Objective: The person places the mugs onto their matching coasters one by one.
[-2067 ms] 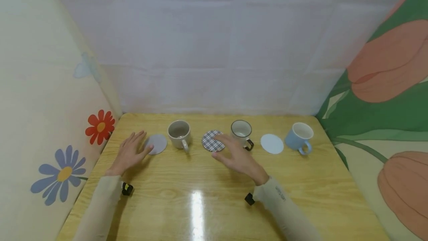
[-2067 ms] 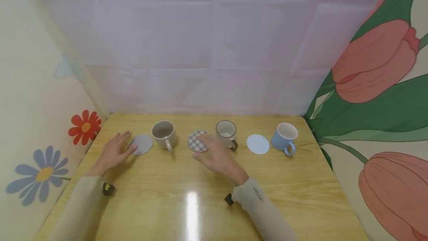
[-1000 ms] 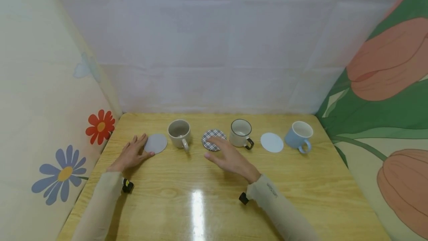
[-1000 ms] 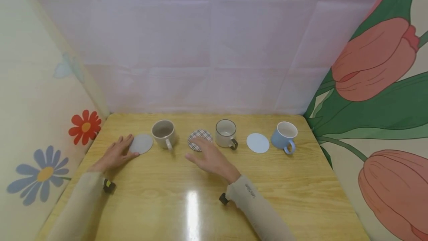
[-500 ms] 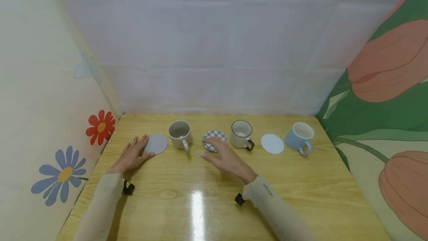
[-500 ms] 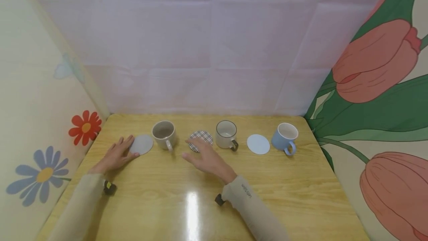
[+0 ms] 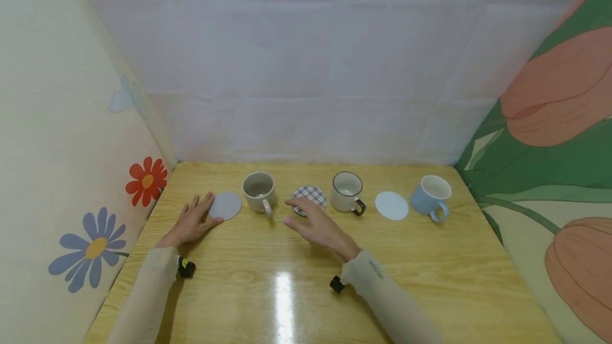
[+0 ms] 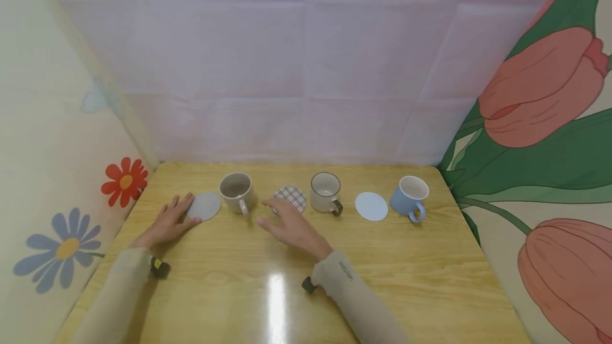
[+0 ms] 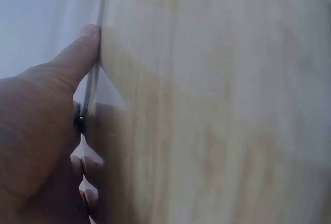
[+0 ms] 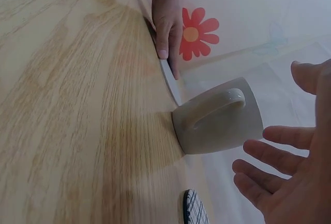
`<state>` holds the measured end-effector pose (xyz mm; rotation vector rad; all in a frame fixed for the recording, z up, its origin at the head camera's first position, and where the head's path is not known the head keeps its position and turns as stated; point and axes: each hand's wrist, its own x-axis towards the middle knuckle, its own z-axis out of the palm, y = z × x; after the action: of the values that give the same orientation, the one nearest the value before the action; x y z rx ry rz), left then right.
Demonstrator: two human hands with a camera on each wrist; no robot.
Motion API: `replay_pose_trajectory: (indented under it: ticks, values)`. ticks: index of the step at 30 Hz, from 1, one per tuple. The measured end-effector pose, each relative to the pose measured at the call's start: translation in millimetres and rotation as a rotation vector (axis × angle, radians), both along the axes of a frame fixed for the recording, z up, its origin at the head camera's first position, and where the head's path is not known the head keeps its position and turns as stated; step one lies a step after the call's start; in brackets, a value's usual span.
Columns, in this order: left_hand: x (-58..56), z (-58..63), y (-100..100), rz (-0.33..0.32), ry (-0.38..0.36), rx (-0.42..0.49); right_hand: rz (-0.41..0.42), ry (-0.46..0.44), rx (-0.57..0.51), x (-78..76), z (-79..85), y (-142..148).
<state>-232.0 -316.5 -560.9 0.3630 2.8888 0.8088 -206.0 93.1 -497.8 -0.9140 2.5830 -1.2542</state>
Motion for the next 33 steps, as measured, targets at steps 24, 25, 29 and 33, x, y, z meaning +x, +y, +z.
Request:
replay_pose_trajectory:
  ticks: [24,25,29,33]
  values:
    - [2.6,4.8,-1.5,0.017,-0.036,0.072,0.067,-0.021,-0.162,-15.0,-11.4,-26.6]
    - [2.8,5.6,-1.5,0.016,-0.039,0.070,0.069,-0.017,-0.166,-15.6,-11.9,-28.5]
    - [4.8,7.5,-0.3,0.020,-0.051,0.069,0.060,-0.018,-0.180,-15.8,-14.0,-34.1]
    - [6.0,5.8,0.6,0.020,-0.054,0.073,0.041,-0.038,-0.189,-14.8,-16.4,-36.2]
